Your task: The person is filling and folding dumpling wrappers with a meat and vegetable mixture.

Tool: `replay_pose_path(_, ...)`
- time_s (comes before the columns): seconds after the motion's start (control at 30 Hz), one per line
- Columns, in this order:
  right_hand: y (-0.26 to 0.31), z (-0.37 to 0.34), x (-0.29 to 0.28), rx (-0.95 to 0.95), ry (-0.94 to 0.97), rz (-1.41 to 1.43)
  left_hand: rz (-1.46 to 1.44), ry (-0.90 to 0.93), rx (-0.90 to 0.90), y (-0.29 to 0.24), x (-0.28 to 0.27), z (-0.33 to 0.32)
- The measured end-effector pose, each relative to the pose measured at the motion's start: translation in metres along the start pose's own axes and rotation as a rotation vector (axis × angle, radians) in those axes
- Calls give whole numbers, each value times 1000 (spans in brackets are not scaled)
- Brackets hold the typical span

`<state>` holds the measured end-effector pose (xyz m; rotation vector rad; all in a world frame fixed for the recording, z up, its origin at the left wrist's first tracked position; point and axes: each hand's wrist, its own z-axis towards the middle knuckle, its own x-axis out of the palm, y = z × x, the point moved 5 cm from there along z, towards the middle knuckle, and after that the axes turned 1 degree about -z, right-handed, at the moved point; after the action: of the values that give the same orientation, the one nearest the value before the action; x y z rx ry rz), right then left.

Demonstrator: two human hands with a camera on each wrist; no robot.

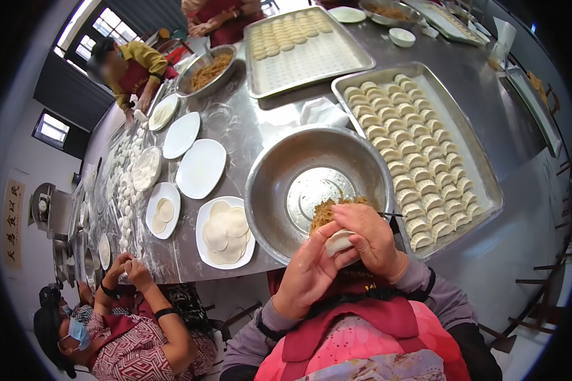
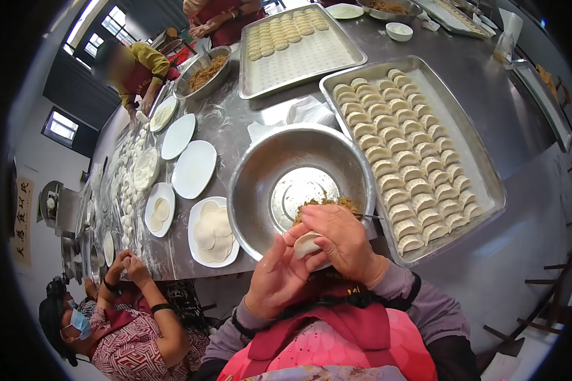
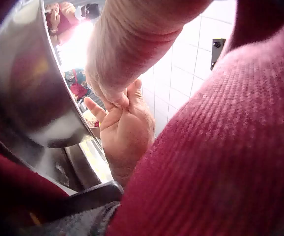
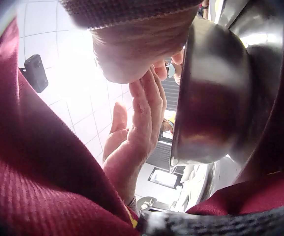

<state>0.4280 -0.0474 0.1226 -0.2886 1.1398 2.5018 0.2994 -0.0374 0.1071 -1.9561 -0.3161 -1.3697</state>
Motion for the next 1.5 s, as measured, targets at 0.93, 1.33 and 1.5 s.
replay_pose_path(0.93, -1, 15, 19, 216, 383, 243, 217, 34, -78, -19, -8, -7)
replay_pose_path(1.33, -4, 24, 30, 126, 608, 187, 274, -21, -174, -18, -23, -5)
replay_pose_path(1.5, 8, 31, 37, 46, 663, 92, 270, -7, -190, -17, -23, -4)
